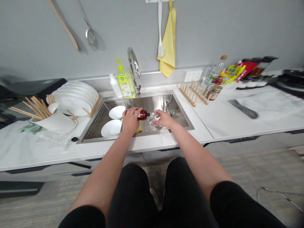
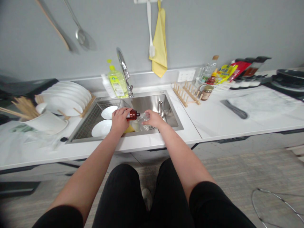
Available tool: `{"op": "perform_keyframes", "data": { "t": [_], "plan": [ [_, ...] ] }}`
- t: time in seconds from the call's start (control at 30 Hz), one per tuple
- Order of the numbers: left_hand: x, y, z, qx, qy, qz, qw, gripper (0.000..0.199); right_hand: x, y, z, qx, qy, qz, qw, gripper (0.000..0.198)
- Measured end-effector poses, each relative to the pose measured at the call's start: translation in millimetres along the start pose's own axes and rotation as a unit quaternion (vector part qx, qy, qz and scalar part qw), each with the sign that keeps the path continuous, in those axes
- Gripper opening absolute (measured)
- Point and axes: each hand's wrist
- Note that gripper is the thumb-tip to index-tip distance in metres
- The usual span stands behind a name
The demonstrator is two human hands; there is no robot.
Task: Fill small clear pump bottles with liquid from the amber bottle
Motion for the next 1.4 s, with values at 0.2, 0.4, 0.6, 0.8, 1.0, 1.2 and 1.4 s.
{"op": "perform_keyframes", "data": {
  "t": [0.2, 0.4, 0.6, 0.8, 1.0, 1.2, 1.4],
  "plan": [
    [-0.3, -0.3, 0.2, -0.005, 0.002, 0.000, 1.000, 0.073, -0.5, 1.0, 1.2, 0.009, -0.002, 0.001, 1.000, 0.075],
    [0.3, -0.9, 0.4, 0.000, 0.009, 0.008, 1.000, 0.071, -0.7, 1.2, 1.9, 0.007, -0.001, 0.002, 1.000, 0.076],
    [0.0, -2.2, 1.6, -0.010, 0.002, 0.001, 1.000, 0.072, -0.7, 0.4, 0.1, 0.015, 0.002, 0.002, 1.000, 0.077],
    [0.7, -0.7, 0.5, -0.004, 0.012, 0.017, 1.000, 0.071, 0.5, 0.2, -1.3, 0.002, 0.000, -0.002, 1.000, 0.075],
    [0.7, -1.0, 0.6, 0.000, 0.007, 0.013, 1.000, 0.071, 1.2, -0.7, -2.4, -0.003, 0.002, 0.000, 1.000, 0.075],
    [0.4, -1.4, 1.0, -0.005, 0.006, 0.008, 1.000, 0.071, 1.4, -1.2, -4.4, 0.005, 0.010, -0.005, 1.000, 0.076],
    [1.1, 0.0, 0.2, -0.002, 0.011, 0.016, 1.000, 0.071, 1.6, -0.7, -4.2, 0.012, 0.007, -0.003, 1.000, 0.075]
  ]
}}
Point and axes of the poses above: each hand's wrist, its own x-axis away from the middle knuckle, its own y-axis out of the palm, z = x × y, and after that the axes turned 3 degrees about z, right-handed
